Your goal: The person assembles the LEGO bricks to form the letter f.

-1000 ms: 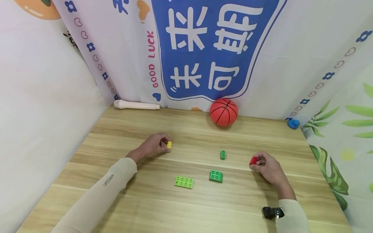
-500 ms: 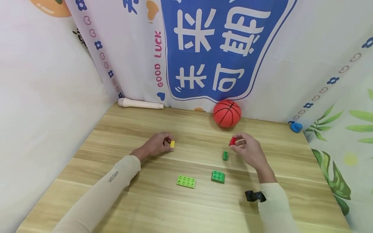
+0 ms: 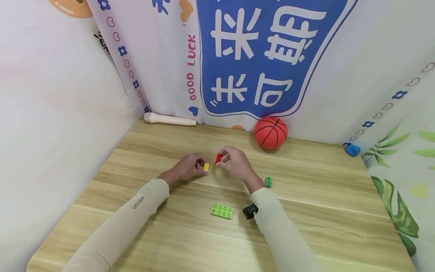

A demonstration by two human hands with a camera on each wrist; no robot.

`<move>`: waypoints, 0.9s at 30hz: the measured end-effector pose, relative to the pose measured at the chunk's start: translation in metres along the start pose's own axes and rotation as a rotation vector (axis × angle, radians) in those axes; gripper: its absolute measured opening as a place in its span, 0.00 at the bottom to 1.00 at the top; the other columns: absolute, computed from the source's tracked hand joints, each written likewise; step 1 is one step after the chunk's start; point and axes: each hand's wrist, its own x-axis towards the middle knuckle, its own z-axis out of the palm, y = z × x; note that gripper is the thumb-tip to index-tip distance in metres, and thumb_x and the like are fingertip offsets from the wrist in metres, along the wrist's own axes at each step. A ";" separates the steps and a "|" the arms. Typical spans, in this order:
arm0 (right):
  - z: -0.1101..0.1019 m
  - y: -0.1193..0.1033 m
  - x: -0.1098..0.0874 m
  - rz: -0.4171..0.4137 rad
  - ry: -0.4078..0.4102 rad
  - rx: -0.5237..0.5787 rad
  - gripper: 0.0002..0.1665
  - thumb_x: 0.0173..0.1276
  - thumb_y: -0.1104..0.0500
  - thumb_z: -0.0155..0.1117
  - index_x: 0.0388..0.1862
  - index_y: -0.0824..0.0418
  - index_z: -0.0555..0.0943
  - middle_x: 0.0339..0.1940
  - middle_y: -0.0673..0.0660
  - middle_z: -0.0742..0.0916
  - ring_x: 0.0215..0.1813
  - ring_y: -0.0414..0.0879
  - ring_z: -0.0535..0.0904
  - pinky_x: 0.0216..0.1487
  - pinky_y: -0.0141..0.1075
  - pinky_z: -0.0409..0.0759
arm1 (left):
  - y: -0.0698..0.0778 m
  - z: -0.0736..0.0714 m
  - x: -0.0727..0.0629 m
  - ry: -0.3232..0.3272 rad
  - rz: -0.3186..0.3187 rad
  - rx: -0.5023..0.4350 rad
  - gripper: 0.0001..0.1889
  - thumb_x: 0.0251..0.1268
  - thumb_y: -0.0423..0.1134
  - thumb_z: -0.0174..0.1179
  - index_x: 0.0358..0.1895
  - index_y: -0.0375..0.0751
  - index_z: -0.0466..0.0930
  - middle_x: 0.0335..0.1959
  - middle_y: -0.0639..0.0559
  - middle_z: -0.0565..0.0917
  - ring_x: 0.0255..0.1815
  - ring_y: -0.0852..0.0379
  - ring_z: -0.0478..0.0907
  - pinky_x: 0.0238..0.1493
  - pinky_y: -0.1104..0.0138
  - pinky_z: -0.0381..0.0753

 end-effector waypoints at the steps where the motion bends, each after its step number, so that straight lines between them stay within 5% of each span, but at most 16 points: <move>1: 0.005 -0.001 0.003 0.003 -0.009 -0.004 0.20 0.69 0.64 0.78 0.57 0.64 0.83 0.54 0.63 0.90 0.52 0.56 0.89 0.56 0.47 0.89 | 0.000 0.000 0.000 0.001 0.001 -0.005 0.17 0.65 0.38 0.78 0.51 0.37 0.84 0.46 0.45 0.86 0.41 0.57 0.80 0.43 0.69 0.82; 14: 0.049 -0.002 0.019 0.049 -0.048 0.032 0.18 0.70 0.65 0.77 0.56 0.61 0.84 0.54 0.59 0.91 0.53 0.52 0.90 0.55 0.43 0.90 | 0.000 0.000 0.000 0.016 0.025 -0.023 0.15 0.65 0.36 0.77 0.51 0.35 0.85 0.45 0.45 0.86 0.39 0.59 0.79 0.42 0.72 0.80; 27: 0.055 -0.007 0.018 0.035 -0.033 -0.029 0.19 0.67 0.66 0.79 0.56 0.60 0.87 0.55 0.58 0.91 0.54 0.51 0.90 0.57 0.44 0.89 | -0.001 0.001 -0.002 0.020 0.042 -0.021 0.12 0.66 0.34 0.76 0.45 0.36 0.83 0.40 0.47 0.84 0.36 0.60 0.77 0.38 0.73 0.77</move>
